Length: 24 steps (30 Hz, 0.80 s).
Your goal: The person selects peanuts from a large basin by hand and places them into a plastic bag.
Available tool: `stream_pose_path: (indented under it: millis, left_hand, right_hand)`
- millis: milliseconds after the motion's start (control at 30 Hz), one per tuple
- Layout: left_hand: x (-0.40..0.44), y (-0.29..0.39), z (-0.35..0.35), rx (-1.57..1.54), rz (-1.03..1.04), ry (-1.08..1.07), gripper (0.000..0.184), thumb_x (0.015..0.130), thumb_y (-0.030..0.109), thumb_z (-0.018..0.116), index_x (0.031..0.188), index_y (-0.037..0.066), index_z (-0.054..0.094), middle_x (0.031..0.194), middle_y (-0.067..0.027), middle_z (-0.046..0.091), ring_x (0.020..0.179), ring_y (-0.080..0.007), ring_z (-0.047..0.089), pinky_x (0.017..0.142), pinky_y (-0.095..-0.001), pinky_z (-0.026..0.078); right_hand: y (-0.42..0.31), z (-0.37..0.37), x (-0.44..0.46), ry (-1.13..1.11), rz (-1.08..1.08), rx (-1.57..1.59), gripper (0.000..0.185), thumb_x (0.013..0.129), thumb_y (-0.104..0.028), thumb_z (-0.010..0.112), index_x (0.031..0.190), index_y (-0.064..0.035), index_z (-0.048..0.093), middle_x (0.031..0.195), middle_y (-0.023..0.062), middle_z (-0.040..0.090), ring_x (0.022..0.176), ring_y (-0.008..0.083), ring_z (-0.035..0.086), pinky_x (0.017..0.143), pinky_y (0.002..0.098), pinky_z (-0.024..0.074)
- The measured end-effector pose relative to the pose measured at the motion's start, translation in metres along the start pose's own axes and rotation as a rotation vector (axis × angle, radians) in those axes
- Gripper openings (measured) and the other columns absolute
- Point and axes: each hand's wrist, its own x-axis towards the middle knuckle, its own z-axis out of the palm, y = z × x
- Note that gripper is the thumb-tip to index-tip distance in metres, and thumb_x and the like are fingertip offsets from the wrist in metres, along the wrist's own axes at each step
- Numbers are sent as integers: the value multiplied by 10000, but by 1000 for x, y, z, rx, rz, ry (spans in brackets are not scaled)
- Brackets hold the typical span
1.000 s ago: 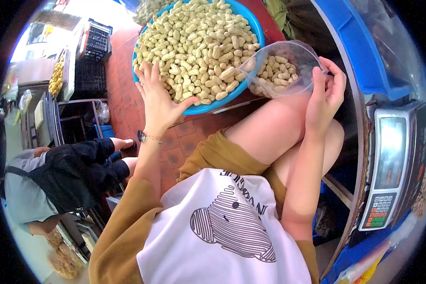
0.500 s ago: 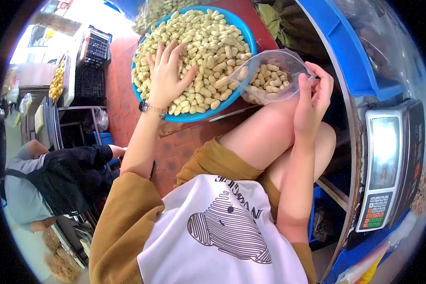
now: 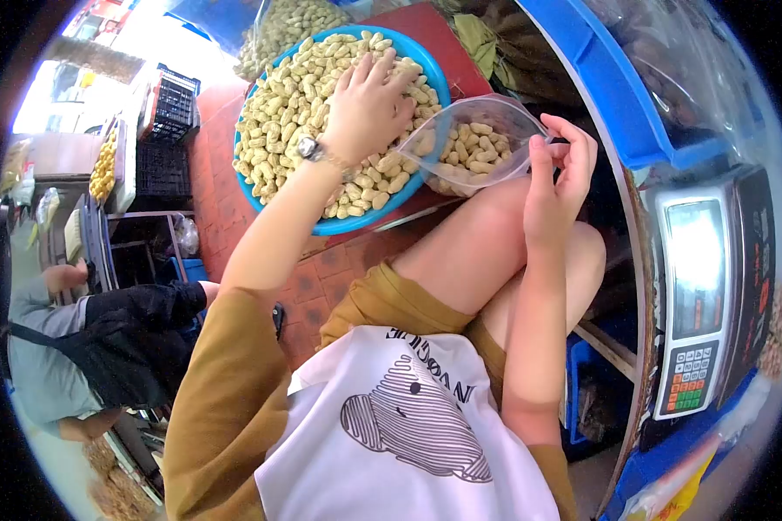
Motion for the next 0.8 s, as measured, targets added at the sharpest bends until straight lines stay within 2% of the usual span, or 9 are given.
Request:
stream_pose_path:
  millis: [67, 167, 200, 300, 333, 467, 600, 700, 800]
  left_hand:
    - [-2, 1, 5, 54, -53, 21, 344, 893, 273, 539, 1210, 182, 635, 1300, -172, 549, 1248, -378, 480, 1055, -518, 355]
    - [-10, -9, -3, 114, -155, -63, 327, 890, 282, 545, 1186, 186, 647, 1270, -166, 560, 1224, -389, 487, 1052, -519, 359]
    - [-14, -15, -9, 105, -216, -145, 310, 893, 312, 553, 1158, 194, 661, 1268, -154, 553, 1234, -392, 472, 1046, -562, 345]
    - [-29, -17, -30, 198, -257, -102, 318, 893, 362, 571, 1151, 203, 669, 1330, -147, 513, 1270, -402, 433, 1025, -630, 327]
    - [-35, -20, -28, 185, -276, -66, 375, 870, 442, 605, 1158, 210, 667, 1385, -150, 468, 1304, -422, 391, 1009, -687, 301]
    - [-43, -22, -32, 116, -419, -73, 495, 826, 544, 632, 1205, 226, 643, 1457, -180, 397, 1344, -440, 341, 1029, -707, 252]
    - [-36, -27, -29, 80, -366, -194, 537, 830, 558, 609, 1249, 223, 609, 1454, -172, 407, 1341, -473, 335, 1021, -708, 254]
    - [-35, -38, -21, 20, -246, -129, 521, 824, 550, 606, 1201, 192, 631, 1414, -173, 443, 1312, -538, 339, 988, -740, 254]
    - [-34, -39, -19, 61, -158, -28, 356, 817, 412, 629, 1096, 192, 653, 1230, -121, 551, 1191, -412, 480, 919, -623, 375]
  right_hand:
    - [3, -3, 0, 4, 17, 38, 249, 906, -94, 617, 1146, -27, 606, 1096, 35, 526, 767, 64, 479, 794, 227, 400]
    - [1, -3, 1, 11, 29, 49, 242, 907, -96, 616, 1138, -23, 609, 1100, 39, 526, 760, 61, 478, 790, 229, 403]
    - [0, -3, 1, 9, 31, 51, 241, 907, -99, 616, 1137, -24, 610, 1100, 40, 526, 760, 61, 478, 790, 230, 404]
    - [-1, -1, 1, 3, 24, 35, 241, 907, -108, 620, 1134, -27, 612, 1097, 42, 526, 762, 65, 481, 792, 232, 404]
    - [-1, 0, 1, 4, 20, 25, 241, 907, -111, 621, 1133, -27, 613, 1096, 42, 525, 763, 67, 483, 792, 233, 404]
    - [0, 1, 0, 9, -13, -6, 233, 897, -111, 629, 1116, -33, 620, 1100, 45, 537, 768, 78, 498, 791, 239, 407]
    - [-3, -1, -2, 22, 5, -5, 230, 887, -108, 634, 1106, -39, 622, 1094, 44, 549, 766, 77, 499, 784, 241, 411]
    - [-2, 3, -1, 24, -36, 3, 227, 883, -103, 634, 1100, -38, 620, 1095, 45, 552, 761, 77, 497, 775, 239, 412]
    - [-2, 4, -1, 9, -27, -18, 227, 877, -95, 636, 1096, -36, 616, 1097, 46, 556, 760, 77, 499, 771, 239, 416]
